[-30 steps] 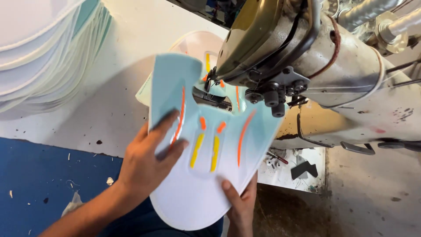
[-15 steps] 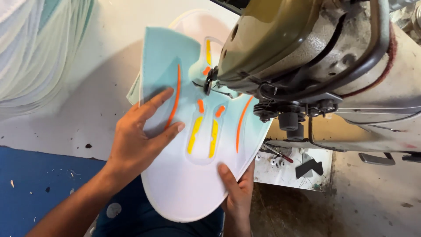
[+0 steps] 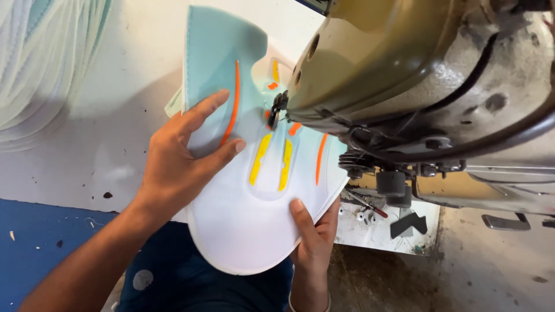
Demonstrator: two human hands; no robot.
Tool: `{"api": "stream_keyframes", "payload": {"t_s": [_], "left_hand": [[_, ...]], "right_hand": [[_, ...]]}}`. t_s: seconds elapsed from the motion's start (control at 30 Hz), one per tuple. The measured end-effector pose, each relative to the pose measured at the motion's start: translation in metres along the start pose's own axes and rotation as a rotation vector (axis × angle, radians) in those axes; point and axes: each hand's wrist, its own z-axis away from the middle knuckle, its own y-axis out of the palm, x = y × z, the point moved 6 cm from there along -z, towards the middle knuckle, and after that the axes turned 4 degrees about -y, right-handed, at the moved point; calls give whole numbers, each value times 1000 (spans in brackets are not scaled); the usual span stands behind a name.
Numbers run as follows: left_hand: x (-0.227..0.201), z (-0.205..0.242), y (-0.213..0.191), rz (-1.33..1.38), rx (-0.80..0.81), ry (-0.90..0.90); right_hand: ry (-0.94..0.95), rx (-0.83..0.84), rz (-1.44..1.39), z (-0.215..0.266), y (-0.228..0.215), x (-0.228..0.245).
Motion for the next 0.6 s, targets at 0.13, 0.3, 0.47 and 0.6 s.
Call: {"api": "stream_keyframes", "payload": {"t_s": [0.13, 0.3, 0.47, 0.6], "left_hand": [[-1, -5, 1, 6, 25, 12], [27, -18, -38, -57, 26, -66], [104, -98, -45, 257, 16, -469], [134, -137, 10, 244, 329, -814]], "right_hand": [[-18, -25, 92, -7, -28, -7], [-35, -180, 632, -14, -110, -8], [145, -76, 1476, -15, -135, -10], [302, -53, 1575, -28, -128, -10]]}}
